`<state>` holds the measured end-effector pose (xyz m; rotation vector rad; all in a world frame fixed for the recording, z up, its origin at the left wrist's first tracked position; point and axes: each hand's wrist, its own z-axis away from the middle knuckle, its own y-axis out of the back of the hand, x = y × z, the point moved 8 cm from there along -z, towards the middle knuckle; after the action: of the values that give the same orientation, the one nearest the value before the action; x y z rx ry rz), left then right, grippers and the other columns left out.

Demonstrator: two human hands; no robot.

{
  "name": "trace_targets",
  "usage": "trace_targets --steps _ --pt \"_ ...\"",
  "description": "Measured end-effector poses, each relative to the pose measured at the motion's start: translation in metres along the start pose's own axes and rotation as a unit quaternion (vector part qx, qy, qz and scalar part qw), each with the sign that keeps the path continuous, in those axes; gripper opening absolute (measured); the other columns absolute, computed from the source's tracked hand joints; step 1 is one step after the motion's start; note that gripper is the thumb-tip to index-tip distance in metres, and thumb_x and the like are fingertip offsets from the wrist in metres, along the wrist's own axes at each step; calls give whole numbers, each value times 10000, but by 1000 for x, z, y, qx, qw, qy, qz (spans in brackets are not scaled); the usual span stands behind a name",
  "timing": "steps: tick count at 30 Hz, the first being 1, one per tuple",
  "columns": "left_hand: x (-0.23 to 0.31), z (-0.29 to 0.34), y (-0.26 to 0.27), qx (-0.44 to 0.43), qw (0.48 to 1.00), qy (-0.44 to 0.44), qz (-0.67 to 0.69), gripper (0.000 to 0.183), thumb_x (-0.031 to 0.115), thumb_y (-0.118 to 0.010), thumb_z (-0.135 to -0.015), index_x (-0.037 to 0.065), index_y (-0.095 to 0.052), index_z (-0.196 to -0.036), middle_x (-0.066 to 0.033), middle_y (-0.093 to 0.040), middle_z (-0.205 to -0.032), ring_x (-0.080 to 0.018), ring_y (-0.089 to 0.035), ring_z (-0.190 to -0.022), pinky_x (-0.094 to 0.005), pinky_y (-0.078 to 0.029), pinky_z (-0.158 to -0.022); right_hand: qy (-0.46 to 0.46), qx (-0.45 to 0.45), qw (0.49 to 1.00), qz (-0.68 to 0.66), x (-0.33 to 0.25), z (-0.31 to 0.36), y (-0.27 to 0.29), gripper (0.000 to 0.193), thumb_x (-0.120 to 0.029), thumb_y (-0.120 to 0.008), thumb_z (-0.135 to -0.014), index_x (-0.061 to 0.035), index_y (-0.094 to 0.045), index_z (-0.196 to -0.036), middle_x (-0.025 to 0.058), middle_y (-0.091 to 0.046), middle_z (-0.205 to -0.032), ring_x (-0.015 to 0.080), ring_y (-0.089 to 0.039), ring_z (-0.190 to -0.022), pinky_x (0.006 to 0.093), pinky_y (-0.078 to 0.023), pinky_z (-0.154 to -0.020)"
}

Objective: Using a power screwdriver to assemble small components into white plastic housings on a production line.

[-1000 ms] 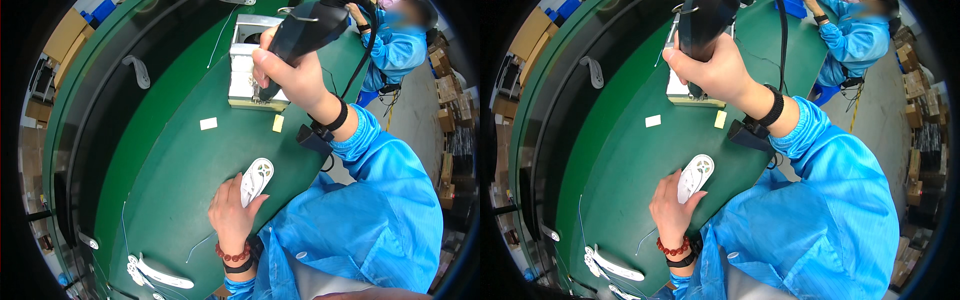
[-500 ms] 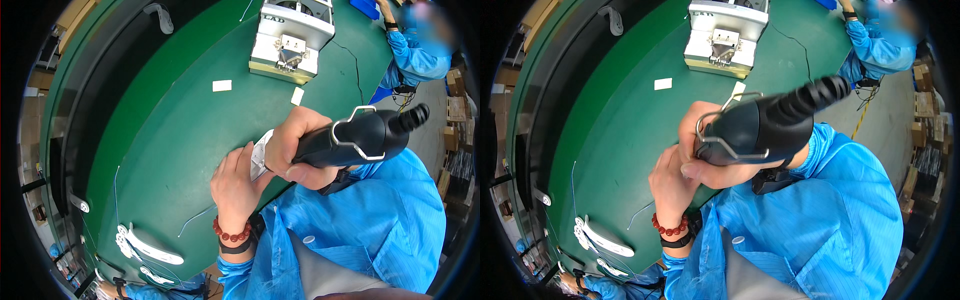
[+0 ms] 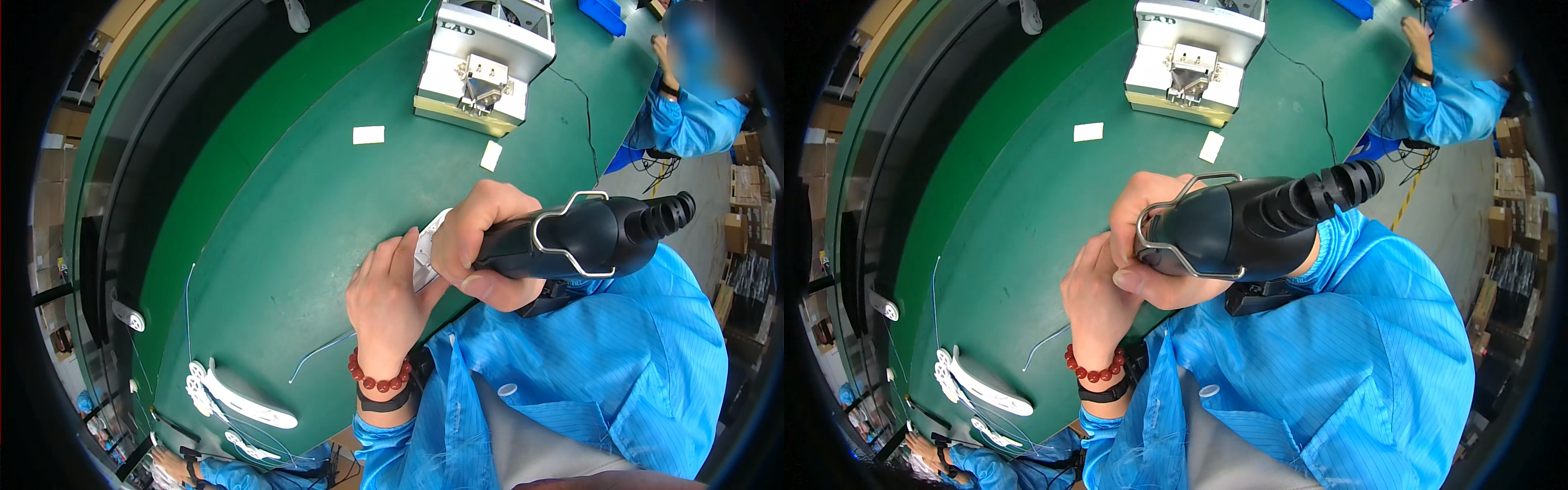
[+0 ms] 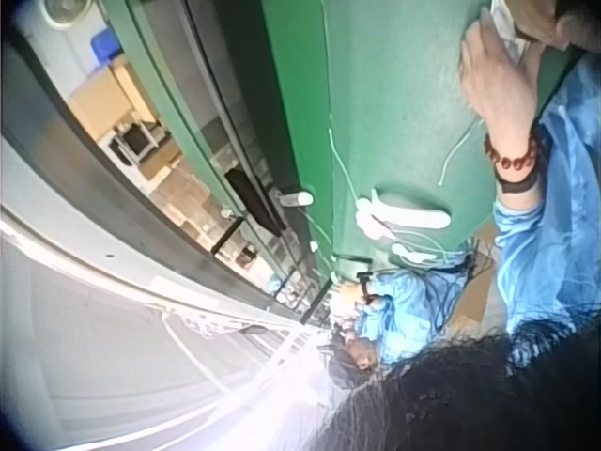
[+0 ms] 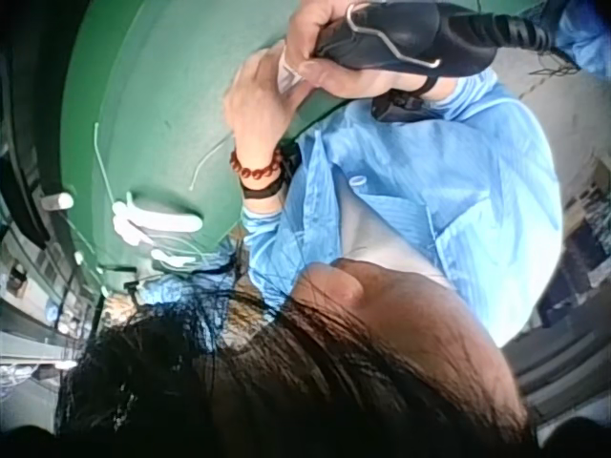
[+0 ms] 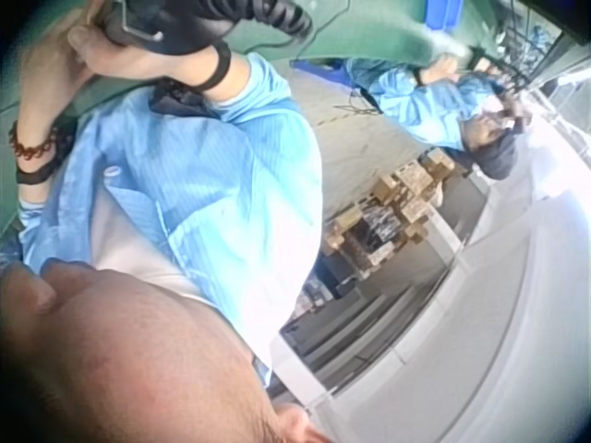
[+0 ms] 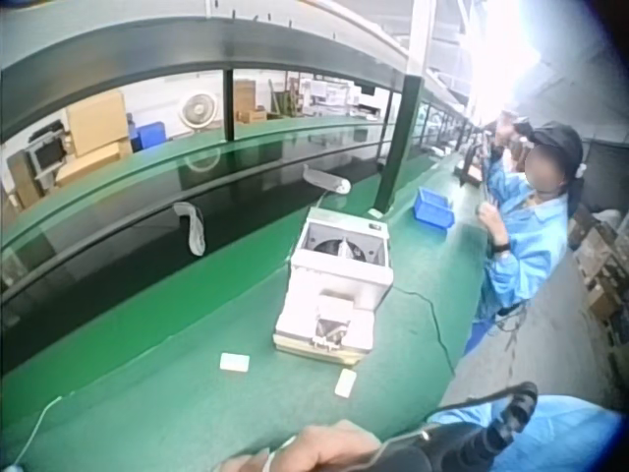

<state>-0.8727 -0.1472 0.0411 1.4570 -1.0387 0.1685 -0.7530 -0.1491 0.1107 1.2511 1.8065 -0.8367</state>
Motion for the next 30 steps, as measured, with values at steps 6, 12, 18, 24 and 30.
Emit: trace_targets --steps 6,12,18,24,30 --pt "2 3 3 7 1000 -7 -2 284 102 -724 -719 72 -670 -996 -73 -678 -1028 -302 -655 -934 -400 -531 -750 9 -14 1000 23 -4 -2 -6 217 -23 -701 -807 -2 -499 -886 66 -561 -619 147 -546 -519 282 -446 -485" --pt "16 -3 2 -15 999 -4 -34 531 189 -786 -665 73 -661 -1168 -53 -659 -1035 -254 -656 -919 -372 -538 -748 7 -52 994 97 -16 -5 -5 217 -54 -737 -809 -15 -534 -873 66 -626 -688 168 -620 -587 283 -503 -537" --pt "37 -9 1 -35 999 -2 -6 481 133 -735 -694 104 -662 -1169 -43 -659 -1062 -264 -654 -944 -372 -540 -757 11 -45 998 43 -41 -8 10 235 -73 -771 -800 -76 -565 -913 15 -648 -751 187 -637 -604 297 -482 -527" --pt "60 -26 -1 -116 989 -26 -82 549 231 -815 -688 89 -629 -1185 -84 -655 -1054 -304 -631 -975 -433 -508 -797 4 -7 1000 -9 -64 -16 53 190 -58 -731 -824 -56 -546 -864 59 -628 -762 146 -615 -642 293 -489 -577" --pt "17 -130 99 57 936 -44 -345 657 218 -822 -707 73 -557 -1290 -116 -622 -1148 -314 -583 -1024 -449 -447 -865 -101 70 972 -201 -35 -14 90 126 -47 -622 -928 -50 -497 -909 40 -576 -668 110 -590 -587 265 -462 -542"
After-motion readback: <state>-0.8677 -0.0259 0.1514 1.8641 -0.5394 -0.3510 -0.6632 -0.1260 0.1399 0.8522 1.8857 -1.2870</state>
